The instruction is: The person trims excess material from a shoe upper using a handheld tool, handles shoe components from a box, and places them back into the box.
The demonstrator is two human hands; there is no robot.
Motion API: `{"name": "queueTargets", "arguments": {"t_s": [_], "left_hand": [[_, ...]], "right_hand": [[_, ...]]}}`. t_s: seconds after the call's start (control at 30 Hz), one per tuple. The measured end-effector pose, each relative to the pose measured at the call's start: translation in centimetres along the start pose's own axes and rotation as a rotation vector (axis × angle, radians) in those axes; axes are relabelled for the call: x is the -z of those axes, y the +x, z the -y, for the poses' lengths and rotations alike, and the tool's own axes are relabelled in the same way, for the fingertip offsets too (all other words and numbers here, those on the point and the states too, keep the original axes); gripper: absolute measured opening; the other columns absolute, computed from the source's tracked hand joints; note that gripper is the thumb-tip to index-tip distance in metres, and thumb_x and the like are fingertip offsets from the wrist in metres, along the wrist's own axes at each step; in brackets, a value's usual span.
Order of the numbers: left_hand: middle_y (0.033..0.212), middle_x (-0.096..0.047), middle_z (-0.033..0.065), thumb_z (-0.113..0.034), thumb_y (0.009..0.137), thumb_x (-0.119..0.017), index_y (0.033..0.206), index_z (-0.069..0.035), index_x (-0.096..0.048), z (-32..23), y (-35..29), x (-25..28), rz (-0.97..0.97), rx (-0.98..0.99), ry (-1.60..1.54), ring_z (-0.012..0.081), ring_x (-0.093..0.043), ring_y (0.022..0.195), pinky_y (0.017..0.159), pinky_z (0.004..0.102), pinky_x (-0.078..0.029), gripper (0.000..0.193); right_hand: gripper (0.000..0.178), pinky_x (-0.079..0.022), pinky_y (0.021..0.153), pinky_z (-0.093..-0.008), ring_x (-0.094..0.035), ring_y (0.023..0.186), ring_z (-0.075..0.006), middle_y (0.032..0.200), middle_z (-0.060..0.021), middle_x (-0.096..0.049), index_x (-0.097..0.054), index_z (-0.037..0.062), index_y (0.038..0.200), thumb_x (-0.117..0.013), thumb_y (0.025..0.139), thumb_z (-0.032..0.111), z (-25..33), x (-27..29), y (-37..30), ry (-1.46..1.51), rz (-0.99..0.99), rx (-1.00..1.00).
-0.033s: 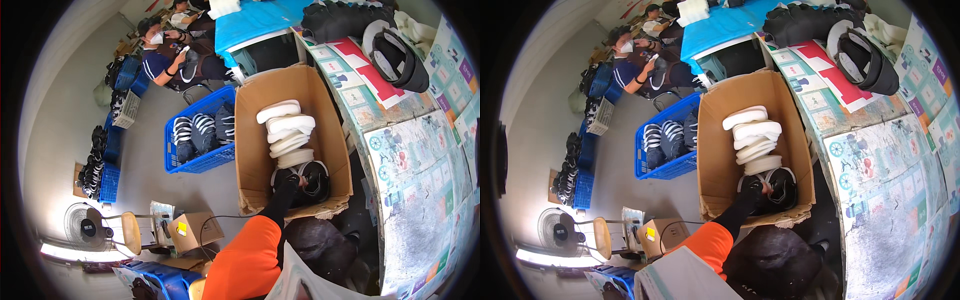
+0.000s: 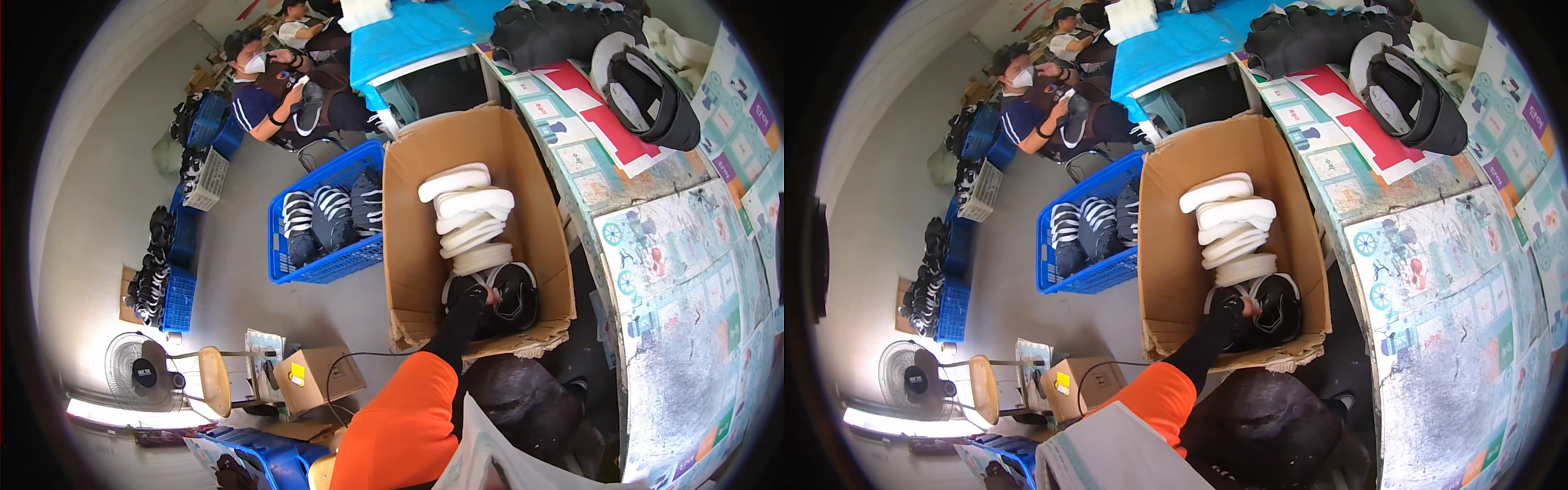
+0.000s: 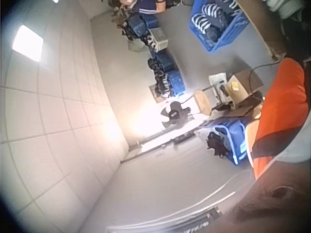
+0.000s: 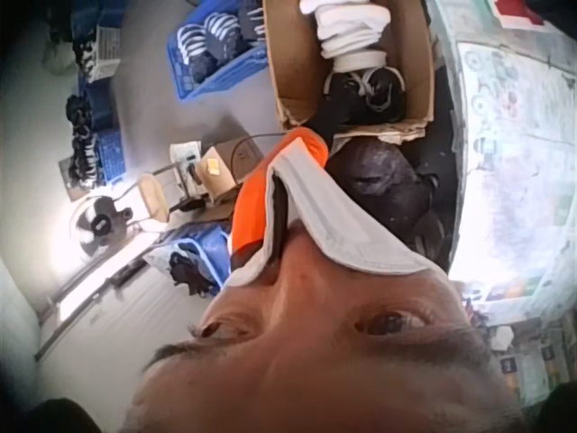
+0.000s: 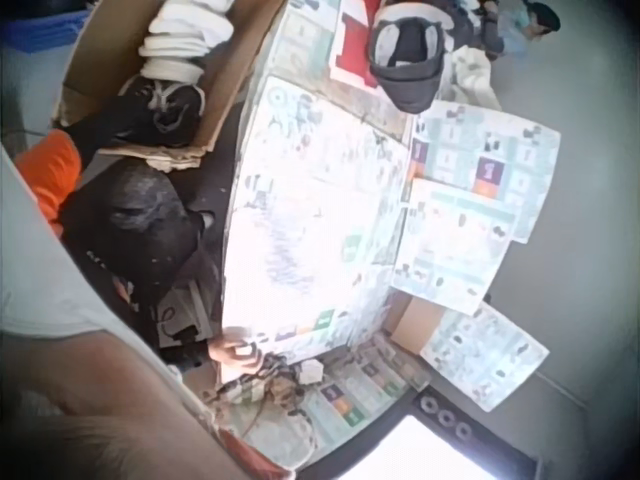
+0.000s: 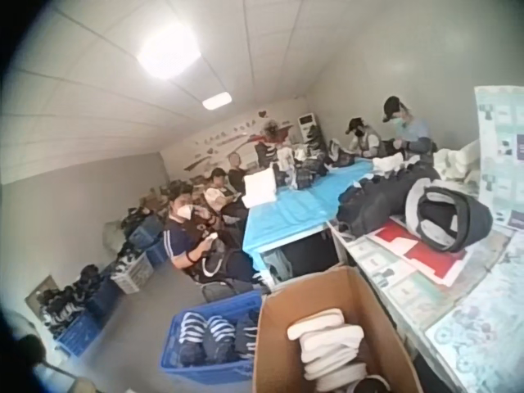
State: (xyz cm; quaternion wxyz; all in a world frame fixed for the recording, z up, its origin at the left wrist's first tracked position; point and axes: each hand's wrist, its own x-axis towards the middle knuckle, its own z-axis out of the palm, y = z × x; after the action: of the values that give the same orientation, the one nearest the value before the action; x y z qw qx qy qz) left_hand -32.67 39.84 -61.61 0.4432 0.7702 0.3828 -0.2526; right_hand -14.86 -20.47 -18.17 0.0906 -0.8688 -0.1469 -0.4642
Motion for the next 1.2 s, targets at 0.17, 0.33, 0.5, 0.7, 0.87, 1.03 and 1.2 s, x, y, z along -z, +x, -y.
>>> {"name": "queueTargets", "arguments": {"t_s": [0.17,0.33,0.5,0.7,0.87,1.03,1.2], "left_hand": [[0.085,-0.078,0.0124,-0.047,0.094,-0.073,0.094,-0.001,-0.075,0.7,-1.3,0.1,-0.052,-0.069,-0.223,0.0242,-0.075,0.069,0.059,0.0347,-0.057,0.046],[0.088,-0.078,0.0205,-0.031,0.092,-0.07,0.089,0.005,-0.074,-4.9,-5.4,2.8,-0.022,-0.124,-0.334,0.0253,-0.078,0.076,0.072,0.038,-0.061,0.036],[0.083,-0.075,0.0246,-0.019,0.086,-0.072,0.093,0.01,-0.073,-7.0,-11.0,5.1,-0.247,-0.125,-0.244,0.031,-0.077,0.065,0.068,0.0399,-0.062,0.03],[0.08,-0.072,0.0238,-0.013,0.086,-0.07,0.116,0.018,-0.054,-10.0,-19.2,7.6,-0.388,-0.132,-0.381,0.0294,-0.076,0.061,0.058,0.0402,-0.06,0.046],[0.08,-0.072,0.0209,-0.01,0.09,-0.065,0.123,0.013,-0.046,-11.7,-25.5,8.7,-0.427,-0.201,-0.426,0.0256,-0.074,0.058,0.056,0.0376,-0.06,0.044],[0.081,-0.07,0.0168,-0.012,0.091,-0.065,0.12,0.006,-0.049,-13.1,-31.8,10.6,-0.465,-0.328,-0.469,0.0236,-0.073,0.058,0.054,0.036,-0.058,0.037],[0.075,-0.064,0.0124,-0.009,0.093,-0.063,0.098,0.0,-0.043,-13.5,-38.4,10.3,-0.659,-0.428,-0.55,0.022,-0.071,0.057,0.052,0.0356,-0.055,0.023]], "right_hand": [[0.059,-0.048,0.088,-0.0532,-0.059,0.098,-0.0378,0.108,-0.019,-0.06,-0.061,0.0,0.088,-0.049,0.107,0.054,0.1,0.0,0.2,0.048,0.01,-0.023],[0.059,-0.047,0.087,-0.0528,-0.059,0.098,-0.0372,0.108,-0.0189,-0.059,-0.062,0.0003,0.089,-0.049,0.107,0.055,-0.4,0.7,0.0,0.037,0.007,-0.052],[0.058,-0.047,0.086,-0.0522,-0.059,0.096,-0.0369,0.104,-0.0179,-0.06,-0.063,0.0014,0.088,-0.048,0.107,0.053,0.2,0.8,0.4,0.038,-0.011,-0.034],[0.056,-0.046,0.083,-0.0524,-0.06,0.087,-0.0359,0.095,-0.0169,-0.062,-0.062,0.0036,0.082,-0.044,0.108,0.05,1.0,1.3,0.6,0.067,-0.041,-0.044],[0.044,-0.052,0.075,-0.0542,-0.067,0.084,-0.0361,0.091,-0.0155,-0.067,-0.069,0.011,0.093,-0.053,0.102,0.051,-1.0,1.7,0.2,0.053,-0.022,0.061],[0.04,-0.053,0.074,-0.0477,-0.063,0.082,-0.0355,0.1,-0.0171,-0.066,-0.068,0.0041,0.106,-0.06,0.101,0.043,-3.2,-0.1,-1.3,0.014,-0.147,0.149],[0.014,-0.052,0.089,-0.0476,-0.067,0.106,-0.0333,0.106,-0.012,-0.07,-0.071,0.0042,0.101,-0.059,0.094,0.004,-3.3,1.1,-1.2,0.069,-0.009,-0.016]]}}
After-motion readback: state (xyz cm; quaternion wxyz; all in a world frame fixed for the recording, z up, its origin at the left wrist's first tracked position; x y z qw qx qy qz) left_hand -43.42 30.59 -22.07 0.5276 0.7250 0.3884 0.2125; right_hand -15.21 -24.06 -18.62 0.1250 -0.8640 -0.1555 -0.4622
